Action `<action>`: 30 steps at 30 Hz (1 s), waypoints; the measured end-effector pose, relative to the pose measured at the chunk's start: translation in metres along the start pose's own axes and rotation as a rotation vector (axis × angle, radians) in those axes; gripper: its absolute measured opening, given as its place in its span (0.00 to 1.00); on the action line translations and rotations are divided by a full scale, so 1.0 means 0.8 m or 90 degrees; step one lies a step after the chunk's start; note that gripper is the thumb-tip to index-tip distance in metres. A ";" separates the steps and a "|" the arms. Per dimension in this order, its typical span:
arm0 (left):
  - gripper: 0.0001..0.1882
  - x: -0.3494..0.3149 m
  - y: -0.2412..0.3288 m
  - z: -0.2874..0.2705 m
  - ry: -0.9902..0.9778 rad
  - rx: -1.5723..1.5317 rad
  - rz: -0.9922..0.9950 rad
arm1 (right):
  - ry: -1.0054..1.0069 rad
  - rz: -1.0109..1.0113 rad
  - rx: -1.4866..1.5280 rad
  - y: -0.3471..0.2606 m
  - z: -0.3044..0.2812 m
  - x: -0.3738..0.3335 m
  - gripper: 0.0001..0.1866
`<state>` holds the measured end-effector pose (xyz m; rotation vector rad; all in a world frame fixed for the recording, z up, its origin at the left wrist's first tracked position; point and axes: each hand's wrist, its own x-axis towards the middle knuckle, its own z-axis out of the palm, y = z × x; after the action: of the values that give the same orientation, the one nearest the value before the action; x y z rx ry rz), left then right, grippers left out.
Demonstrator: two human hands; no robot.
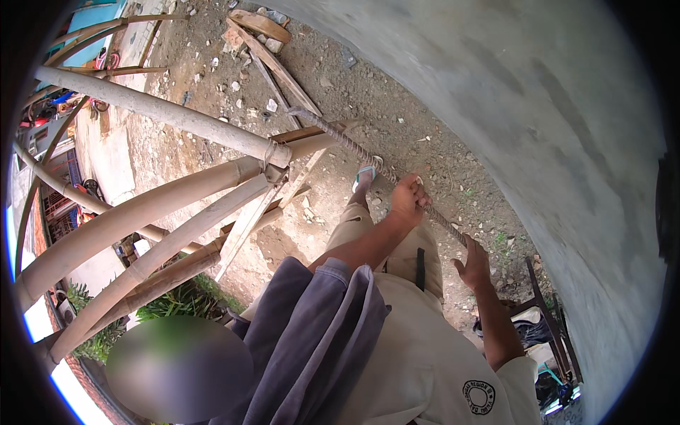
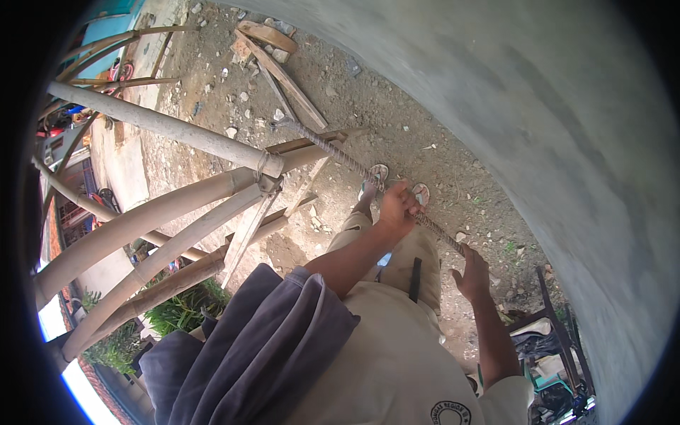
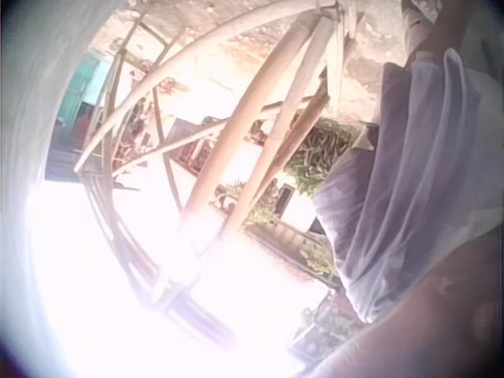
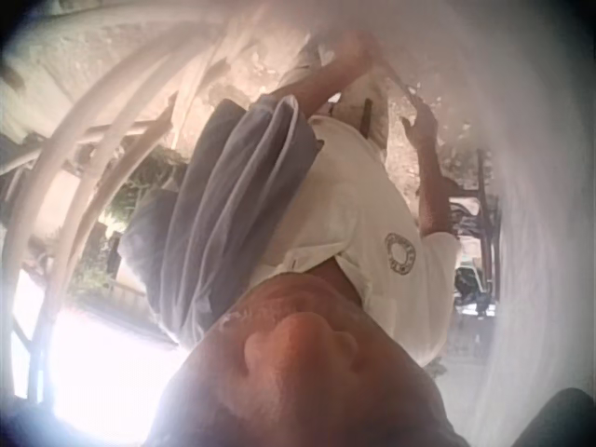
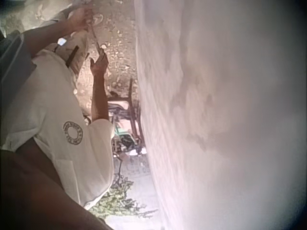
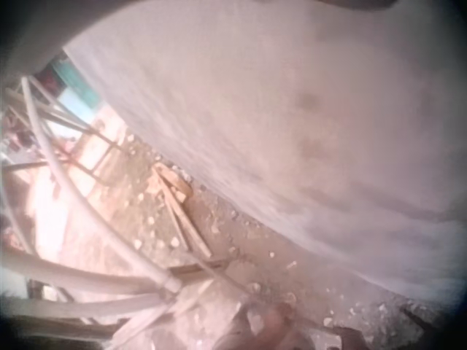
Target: The person uses pliers to cut and remove wire bindings from a bamboo scaffolding frame, then positions a long metal rebar rod against the structure. The person repeatedly adjusts the rod's placement along the bamboo poles.
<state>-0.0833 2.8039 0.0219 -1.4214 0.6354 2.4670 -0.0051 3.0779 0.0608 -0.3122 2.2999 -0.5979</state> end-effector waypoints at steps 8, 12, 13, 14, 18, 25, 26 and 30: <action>0.19 0.012 0.004 -0.054 0.062 -0.055 -0.094 | -0.148 0.102 -0.003 0.036 0.011 -0.033 0.19; 0.21 0.014 0.007 -0.055 0.117 -0.122 -0.117 | -0.176 0.092 -0.087 0.014 -0.043 -0.030 0.21; 0.22 0.016 0.013 -0.052 0.099 -0.149 -0.137 | -0.181 0.097 -0.084 0.006 -0.058 -0.024 0.24; 0.22 0.019 0.021 -0.048 0.121 -0.164 -0.129 | -0.175 0.088 -0.092 -0.004 -0.074 -0.016 0.26; 0.24 0.030 0.067 -0.027 0.075 -0.250 -0.097 | -0.136 0.067 -0.190 -0.059 -0.153 0.027 0.30; 0.24 -0.024 0.115 -0.047 0.041 0.062 -0.069 | -0.070 -0.003 -0.258 -0.108 -0.231 0.067 0.33; 0.24 -0.053 0.124 -0.076 0.074 0.257 -0.006 | -0.054 -0.005 -0.262 -0.103 -0.227 0.067 0.32; 0.21 -0.178 0.193 -0.240 0.280 1.038 0.651 | -0.048 0.004 -0.227 -0.076 -0.160 0.043 0.28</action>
<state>0.0741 2.5799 0.1000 -0.7978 2.9319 0.8601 -0.1173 3.0540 0.1514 -0.4865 2.3261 -0.1659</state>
